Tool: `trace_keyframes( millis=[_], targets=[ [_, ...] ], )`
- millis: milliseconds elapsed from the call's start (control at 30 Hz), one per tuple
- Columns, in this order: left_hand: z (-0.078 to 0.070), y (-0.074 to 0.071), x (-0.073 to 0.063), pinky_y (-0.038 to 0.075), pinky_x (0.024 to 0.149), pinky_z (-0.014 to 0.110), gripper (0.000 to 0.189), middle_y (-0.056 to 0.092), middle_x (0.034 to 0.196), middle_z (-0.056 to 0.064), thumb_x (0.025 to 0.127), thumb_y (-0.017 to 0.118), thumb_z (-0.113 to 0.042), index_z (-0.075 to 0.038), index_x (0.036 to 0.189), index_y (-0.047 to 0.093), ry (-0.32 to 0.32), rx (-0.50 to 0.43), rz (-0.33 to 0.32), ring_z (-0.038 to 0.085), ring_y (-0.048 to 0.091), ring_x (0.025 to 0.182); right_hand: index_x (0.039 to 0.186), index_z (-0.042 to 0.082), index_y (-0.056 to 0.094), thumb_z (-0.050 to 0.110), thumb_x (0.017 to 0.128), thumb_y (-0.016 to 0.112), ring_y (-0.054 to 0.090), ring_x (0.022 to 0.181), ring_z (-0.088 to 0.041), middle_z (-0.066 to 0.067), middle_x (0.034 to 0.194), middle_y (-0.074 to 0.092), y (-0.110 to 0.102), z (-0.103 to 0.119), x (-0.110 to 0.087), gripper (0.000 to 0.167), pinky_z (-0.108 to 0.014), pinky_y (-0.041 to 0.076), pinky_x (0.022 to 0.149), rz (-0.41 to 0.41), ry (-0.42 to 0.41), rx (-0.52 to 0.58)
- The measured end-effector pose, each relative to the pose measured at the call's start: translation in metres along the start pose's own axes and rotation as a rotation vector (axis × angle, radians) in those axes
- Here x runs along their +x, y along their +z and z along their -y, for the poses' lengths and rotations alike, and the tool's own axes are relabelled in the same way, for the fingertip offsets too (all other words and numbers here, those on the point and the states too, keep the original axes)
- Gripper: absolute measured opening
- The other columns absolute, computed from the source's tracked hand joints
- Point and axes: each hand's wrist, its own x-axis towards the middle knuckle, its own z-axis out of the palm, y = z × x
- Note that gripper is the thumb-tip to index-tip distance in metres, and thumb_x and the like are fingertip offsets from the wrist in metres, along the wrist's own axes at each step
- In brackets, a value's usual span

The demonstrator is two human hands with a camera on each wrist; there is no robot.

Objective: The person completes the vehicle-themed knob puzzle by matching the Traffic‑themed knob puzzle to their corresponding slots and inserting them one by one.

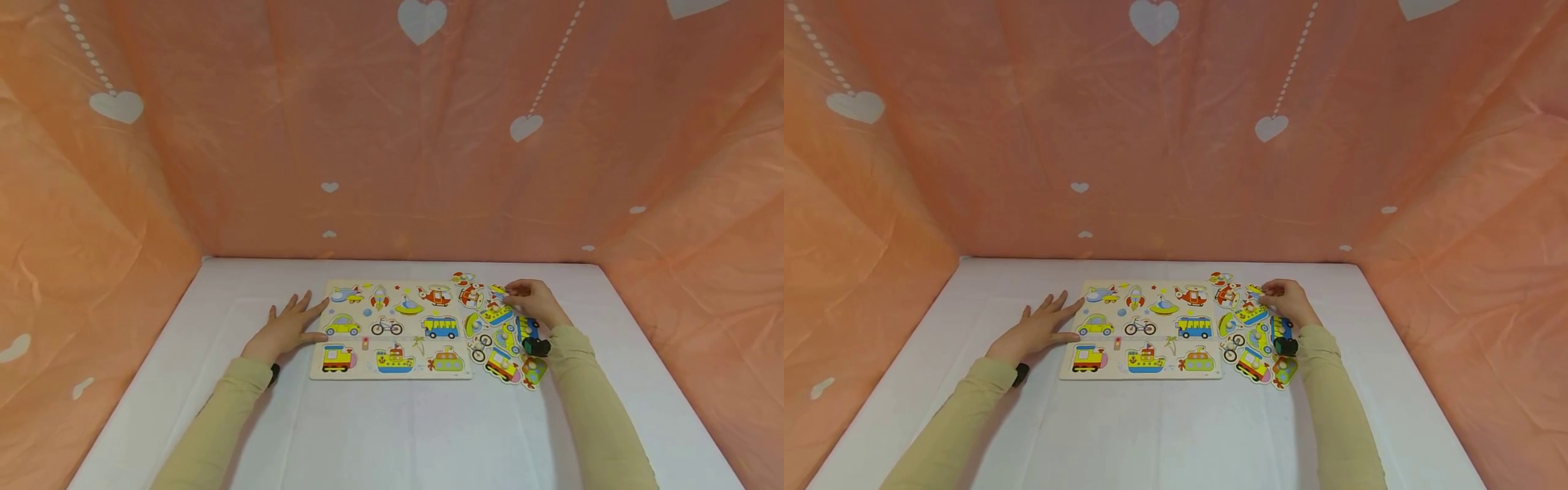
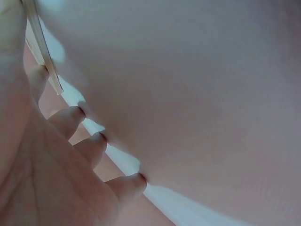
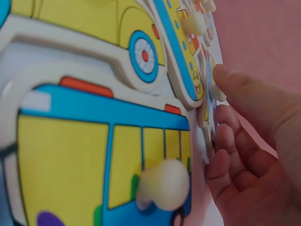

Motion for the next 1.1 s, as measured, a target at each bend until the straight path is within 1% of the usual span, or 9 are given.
trace_keyframes(
  millis=[100,233,400,500,567,800,967,1100],
  targets=[
    [-0.001,-0.001,-0.001,0.001,0.102,0.074,0.087,0.013,0.155,0.023,0.081,0.063,-0.058,-0.020,0.151,0.030,0.000,-0.003,-0.002,0.049,0.006,0.140,0.113,-0.007,0.062,0.017,0.087,0.072,0.057,0.086,-0.024,-0.014,0.095,0.063,0.001,-0.001,0.001,0.037,-0.033,0.046,0.078,-0.027,0.014,-0.015],
    [-0.004,-0.001,-0.001,0.002,0.102,0.074,0.086,0.014,0.155,0.024,0.082,0.063,-0.058,-0.019,0.151,0.030,0.004,-0.007,-0.008,0.050,0.007,0.139,0.106,-0.005,0.064,0.021,0.085,0.074,0.056,0.084,-0.024,-0.012,0.093,0.063,0.002,-0.002,0.002,0.035,-0.032,0.045,0.075,-0.055,0.062,-0.028],
    [-0.003,0.000,-0.001,0.002,0.102,0.074,0.087,0.014,0.155,0.024,0.081,0.064,-0.058,-0.020,0.151,0.030,0.002,-0.004,-0.012,0.050,0.007,0.139,0.103,-0.005,0.067,0.022,0.085,0.074,0.055,0.085,-0.023,-0.015,0.098,0.064,0.002,-0.002,0.003,0.034,-0.028,0.047,0.069,-0.071,0.110,-0.011],
    [-0.002,0.001,-0.001,0.002,0.101,0.074,0.087,0.014,0.155,0.024,0.080,0.064,-0.059,-0.020,0.151,0.030,-0.001,-0.002,-0.014,0.050,0.007,0.139,0.105,-0.005,0.068,0.022,0.086,0.074,0.055,0.087,-0.023,-0.017,0.104,0.063,0.002,-0.003,0.003,0.034,-0.027,0.047,0.069,-0.072,0.119,-0.004],
    [-0.001,0.001,0.000,0.002,0.101,0.074,0.088,0.014,0.155,0.024,0.080,0.063,-0.060,-0.020,0.151,0.031,-0.001,0.001,-0.016,0.050,0.007,0.139,0.107,-0.005,0.068,0.023,0.086,0.073,0.055,0.089,-0.024,-0.019,0.107,0.062,0.002,-0.005,0.004,0.035,-0.027,0.047,0.069,-0.068,0.109,-0.014],
    [0.000,0.003,0.001,0.002,0.101,0.074,0.088,0.015,0.155,0.024,0.080,0.063,-0.060,-0.020,0.151,0.030,0.006,0.007,-0.015,0.049,0.007,0.139,0.109,-0.001,0.068,0.022,0.089,0.071,0.053,0.089,-0.023,-0.015,0.103,0.061,0.000,-0.011,0.007,0.031,-0.027,0.046,0.068,-0.071,0.109,0.003],
    [-0.001,0.002,0.000,0.003,0.102,0.074,0.088,0.015,0.155,0.023,0.080,0.064,-0.059,-0.020,0.151,0.030,0.000,0.005,-0.009,0.049,0.008,0.139,0.112,-0.001,0.068,0.020,0.090,0.069,0.051,0.086,-0.023,-0.014,0.104,0.062,0.001,-0.012,0.007,0.030,-0.026,0.045,0.066,-0.059,0.099,0.019],
    [-0.003,0.000,-0.001,0.004,0.101,0.075,0.087,0.015,0.155,0.024,0.080,0.065,-0.058,-0.019,0.151,0.031,0.007,0.003,-0.012,0.050,0.008,0.139,0.114,-0.002,0.066,0.023,0.089,0.070,0.052,0.088,-0.023,-0.015,0.104,0.061,0.001,-0.010,0.007,0.035,-0.028,0.045,0.070,-0.065,0.101,0.011]
  ],
)
